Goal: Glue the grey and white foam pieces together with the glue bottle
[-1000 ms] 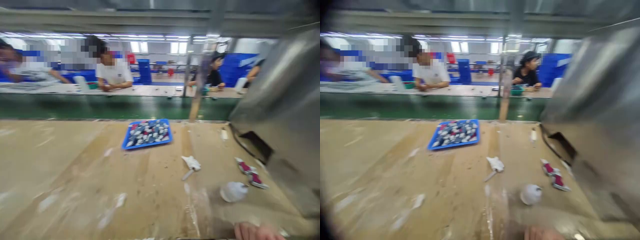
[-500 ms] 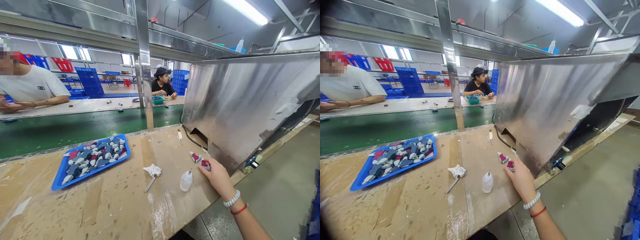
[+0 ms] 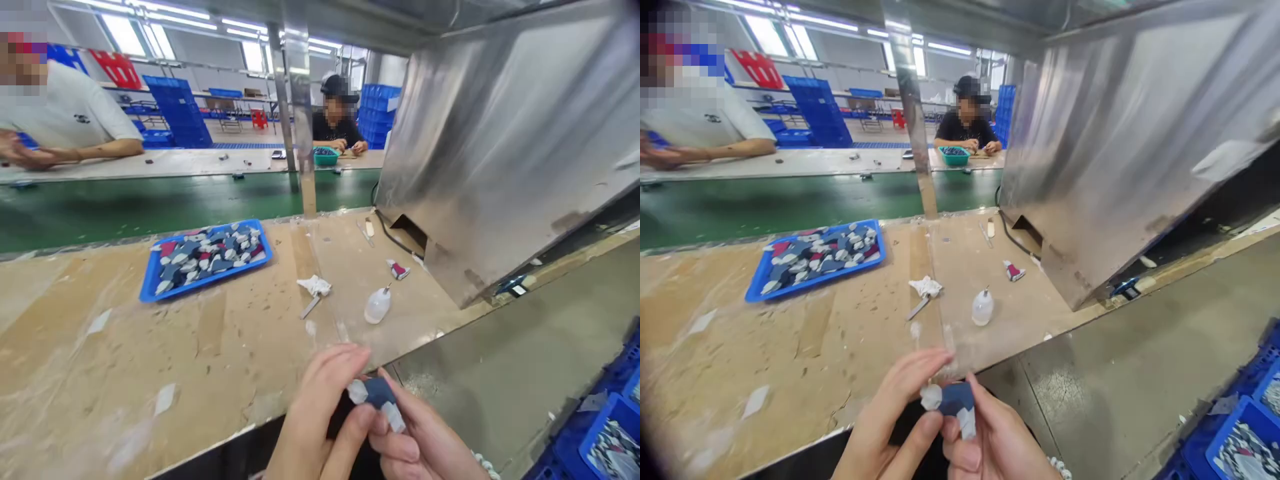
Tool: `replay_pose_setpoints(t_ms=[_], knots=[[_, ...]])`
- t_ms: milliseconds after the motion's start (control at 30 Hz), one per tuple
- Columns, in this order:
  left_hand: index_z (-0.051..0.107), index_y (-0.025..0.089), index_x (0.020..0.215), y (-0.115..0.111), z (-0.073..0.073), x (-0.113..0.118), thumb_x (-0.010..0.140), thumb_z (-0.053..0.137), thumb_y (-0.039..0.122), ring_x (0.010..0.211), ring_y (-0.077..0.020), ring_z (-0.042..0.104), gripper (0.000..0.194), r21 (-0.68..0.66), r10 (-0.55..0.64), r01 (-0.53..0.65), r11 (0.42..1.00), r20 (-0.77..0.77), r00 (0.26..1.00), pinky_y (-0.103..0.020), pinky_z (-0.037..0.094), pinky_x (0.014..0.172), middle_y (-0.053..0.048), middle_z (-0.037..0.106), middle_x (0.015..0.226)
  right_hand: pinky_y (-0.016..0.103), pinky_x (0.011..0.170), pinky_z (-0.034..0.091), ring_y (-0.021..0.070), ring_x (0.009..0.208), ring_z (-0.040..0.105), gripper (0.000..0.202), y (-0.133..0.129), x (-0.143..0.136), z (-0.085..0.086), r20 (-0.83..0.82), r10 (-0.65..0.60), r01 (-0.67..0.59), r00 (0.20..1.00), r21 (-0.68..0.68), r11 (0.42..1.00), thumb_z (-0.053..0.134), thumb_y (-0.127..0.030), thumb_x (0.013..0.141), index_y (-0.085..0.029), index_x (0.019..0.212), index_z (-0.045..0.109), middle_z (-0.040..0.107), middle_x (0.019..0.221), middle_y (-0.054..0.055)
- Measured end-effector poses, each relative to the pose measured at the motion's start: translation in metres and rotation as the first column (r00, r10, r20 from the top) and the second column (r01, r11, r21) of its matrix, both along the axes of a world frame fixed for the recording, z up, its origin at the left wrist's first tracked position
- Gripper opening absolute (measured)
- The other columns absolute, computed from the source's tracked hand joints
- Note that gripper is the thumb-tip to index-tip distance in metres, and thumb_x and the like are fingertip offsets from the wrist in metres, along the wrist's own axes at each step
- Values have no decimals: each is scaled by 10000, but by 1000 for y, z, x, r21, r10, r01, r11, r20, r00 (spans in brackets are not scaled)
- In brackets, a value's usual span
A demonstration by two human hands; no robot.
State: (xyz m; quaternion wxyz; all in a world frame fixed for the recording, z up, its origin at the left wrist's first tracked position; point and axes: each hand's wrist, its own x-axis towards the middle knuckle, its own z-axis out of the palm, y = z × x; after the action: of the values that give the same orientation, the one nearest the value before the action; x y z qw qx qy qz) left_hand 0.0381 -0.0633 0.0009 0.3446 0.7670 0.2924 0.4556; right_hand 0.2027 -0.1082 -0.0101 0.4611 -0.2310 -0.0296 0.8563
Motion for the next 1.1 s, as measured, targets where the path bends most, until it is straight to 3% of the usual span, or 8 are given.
replay_pose_setpoints(t_ms=[67, 167, 233, 333, 500, 667, 800, 1100], knots=[[725, 257, 1144, 2, 3, 1, 1017, 611, 313, 955, -187, 739, 179, -105, -34, 44, 994, 93, 995, -229, 580, 862, -49, 778, 1026, 98, 365, 344, -19, 334, 243, 467, 1, -15, -3, -52, 83, -83, 995, 14, 996, 878, -518, 765, -101, 747, 669, 493, 562, -82], [748, 243, 1006, -1, -2, -5, 1007, 647, 343, 856, -155, 747, 142, -219, 91, -51, 974, 175, 980, -186, 566, 783, -21, 783, 914, 117, 401, 426, 27, 351, 402, 603, -1, -26, -17, -19, 76, -72, 997, 155, 985, 651, -696, 892, -108, 764, 687, 488, 525, -55], [757, 236, 977, -5, -4, -9, 995, 666, 383, 841, -156, 743, 174, -241, 142, -93, 966, 196, 970, -188, 566, 770, -21, 779, 883, 121, 430, 457, 54, 397, 489, 708, -4, -31, -28, -17, 67, -60, 998, 246, 968, 522, -782, 907, -107, 780, 694, 510, 519, -27], [753, 250, 1000, -11, -4, -13, 1003, 649, 418, 844, -144, 738, 198, -236, 100, -45, 971, 229, 968, -185, 572, 778, -11, 776, 889, 101, 403, 410, 49, 404, 476, 786, -6, -37, -39, -95, 91, -53, 991, 342, 938, 417, -806, 925, -83, 804, 703, 528, 546, 11], [733, 247, 1011, -11, -2, -19, 1021, 619, 424, 860, -125, 734, 211, -209, 78, -29, 977, 227, 971, -169, 585, 778, -3, 772, 918, 118, 458, 443, 40, 412, 456, 748, 1, -43, -27, 45, 51, -65, 998, 435, 898, 540, -812, 854, -122, 1101, 691, 583, 624, 17], [694, 207, 1033, -8, -3, -20, 1035, 598, 372, 880, -149, 746, 191, -82, 16, 5, 997, 254, 967, -212, 626, 777, -34, 777, 916, 133, 409, 381, 43, 358, 371, 618, 4, -47, -9, 194, -47, -48, 980, 461, 886, 667, -767, 817, -152, 864, 637, 450, 493, -53], [681, 177, 1051, -8, -2, -18, 1039, 585, 320, 843, -162, 748, 173, -7, -1, 3, 1000, 272, 962, -247, 652, 745, -66, 770, 918, 167, 419, 273, 56, 425, 319, 653, 3, -48, -7, 324, -175, 3, 930, 468, 884, 686, -809, 762, -168, 741, 566, 410, 531, -47], [678, 190, 1022, -7, -1, -19, 1020, 597, 361, 884, -166, 750, 190, -37, 64, -57, 998, 205, 977, -238, 660, 750, -58, 774, 909, 221, 526, 255, 98, 556, 288, 646, 3, -43, -13, 408, -186, -1, 894, 417, 909, 746, -813, 690, -187, 726, 595, 412, 615, -20]])
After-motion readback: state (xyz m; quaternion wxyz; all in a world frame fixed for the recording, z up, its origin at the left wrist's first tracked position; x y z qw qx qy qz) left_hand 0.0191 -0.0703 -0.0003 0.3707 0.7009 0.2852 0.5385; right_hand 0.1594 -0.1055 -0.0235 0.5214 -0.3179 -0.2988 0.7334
